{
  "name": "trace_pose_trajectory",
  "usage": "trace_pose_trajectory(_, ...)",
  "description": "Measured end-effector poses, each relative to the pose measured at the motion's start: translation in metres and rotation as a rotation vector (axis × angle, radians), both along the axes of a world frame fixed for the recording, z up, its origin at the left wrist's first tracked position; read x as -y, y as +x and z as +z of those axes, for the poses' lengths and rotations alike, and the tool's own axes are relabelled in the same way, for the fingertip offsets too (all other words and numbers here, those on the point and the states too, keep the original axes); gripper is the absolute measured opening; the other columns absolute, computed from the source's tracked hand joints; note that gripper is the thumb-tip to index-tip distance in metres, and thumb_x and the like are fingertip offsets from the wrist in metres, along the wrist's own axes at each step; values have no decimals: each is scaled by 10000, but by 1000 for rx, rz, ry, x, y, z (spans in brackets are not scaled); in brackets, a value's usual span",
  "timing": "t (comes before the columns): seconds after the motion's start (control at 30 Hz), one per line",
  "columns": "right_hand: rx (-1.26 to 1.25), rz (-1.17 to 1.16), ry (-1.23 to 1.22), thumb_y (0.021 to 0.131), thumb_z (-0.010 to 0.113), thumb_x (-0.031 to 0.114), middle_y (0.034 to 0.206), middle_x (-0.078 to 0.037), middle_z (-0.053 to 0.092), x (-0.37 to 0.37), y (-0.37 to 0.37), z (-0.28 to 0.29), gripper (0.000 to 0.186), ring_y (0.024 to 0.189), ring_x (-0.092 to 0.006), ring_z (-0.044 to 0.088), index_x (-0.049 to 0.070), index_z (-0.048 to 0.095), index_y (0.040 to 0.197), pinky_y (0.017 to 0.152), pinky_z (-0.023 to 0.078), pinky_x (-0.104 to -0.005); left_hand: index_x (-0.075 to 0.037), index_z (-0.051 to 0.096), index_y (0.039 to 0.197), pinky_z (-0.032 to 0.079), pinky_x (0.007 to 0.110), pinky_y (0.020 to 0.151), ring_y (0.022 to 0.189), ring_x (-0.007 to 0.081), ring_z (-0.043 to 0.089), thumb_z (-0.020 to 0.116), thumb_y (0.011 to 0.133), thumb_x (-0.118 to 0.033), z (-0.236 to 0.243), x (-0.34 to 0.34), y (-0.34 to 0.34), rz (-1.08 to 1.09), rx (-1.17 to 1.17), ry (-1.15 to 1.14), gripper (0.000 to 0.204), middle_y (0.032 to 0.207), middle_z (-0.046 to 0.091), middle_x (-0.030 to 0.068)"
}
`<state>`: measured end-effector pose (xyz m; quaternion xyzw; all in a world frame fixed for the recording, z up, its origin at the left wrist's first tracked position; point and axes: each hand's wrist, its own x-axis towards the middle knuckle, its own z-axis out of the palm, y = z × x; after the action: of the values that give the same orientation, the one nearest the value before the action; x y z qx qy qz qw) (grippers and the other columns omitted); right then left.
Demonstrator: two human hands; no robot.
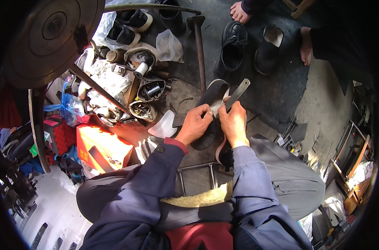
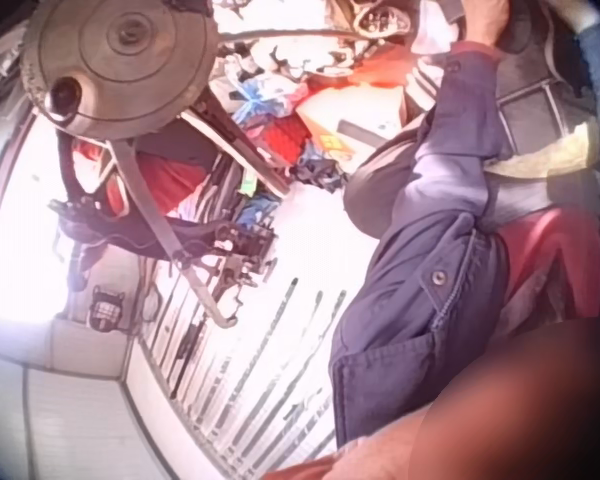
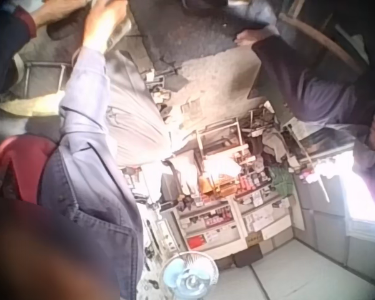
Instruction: The person repairs a black shoe by hand, using a metal file to smooth the sole edge and a sewing machine to stitch the upper. They then use scissors to trim excess material and continue filing the sole edge.
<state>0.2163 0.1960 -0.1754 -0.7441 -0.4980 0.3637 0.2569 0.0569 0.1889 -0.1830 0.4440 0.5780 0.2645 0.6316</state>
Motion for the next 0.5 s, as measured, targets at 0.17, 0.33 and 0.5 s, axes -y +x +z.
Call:
trace_pose_trajectory(0.17,-43,23,-136,904,678,131,930,-250,735,-3,6,5,278,843,-349,739,-56,672,1111,813,568,-412,4,515,838,395,329,631,709,96,415,614,989,-137,0,0,1,24,33,-1,229,697,430,38)
trace_pose_trajectory(0.33,-24,3,-86,902,676,137,902,-251,731,-2,2,7,281,813,-348,738,-63,666,1100,794,568,-421,2,506,833,394,326,631,709,95,414,613,992,-144,0,0,1,27,32,-27,241,696,424,39)
trace_pose_trajectory(0.5,16,57,-107,899,674,134,909,-255,732,-4,7,5,284,830,-348,743,-54,672,1111,806,567,-430,2,506,831,399,327,635,711,97,415,612,993,-150,1,0,0,19,23,-10,246,698,421,44)
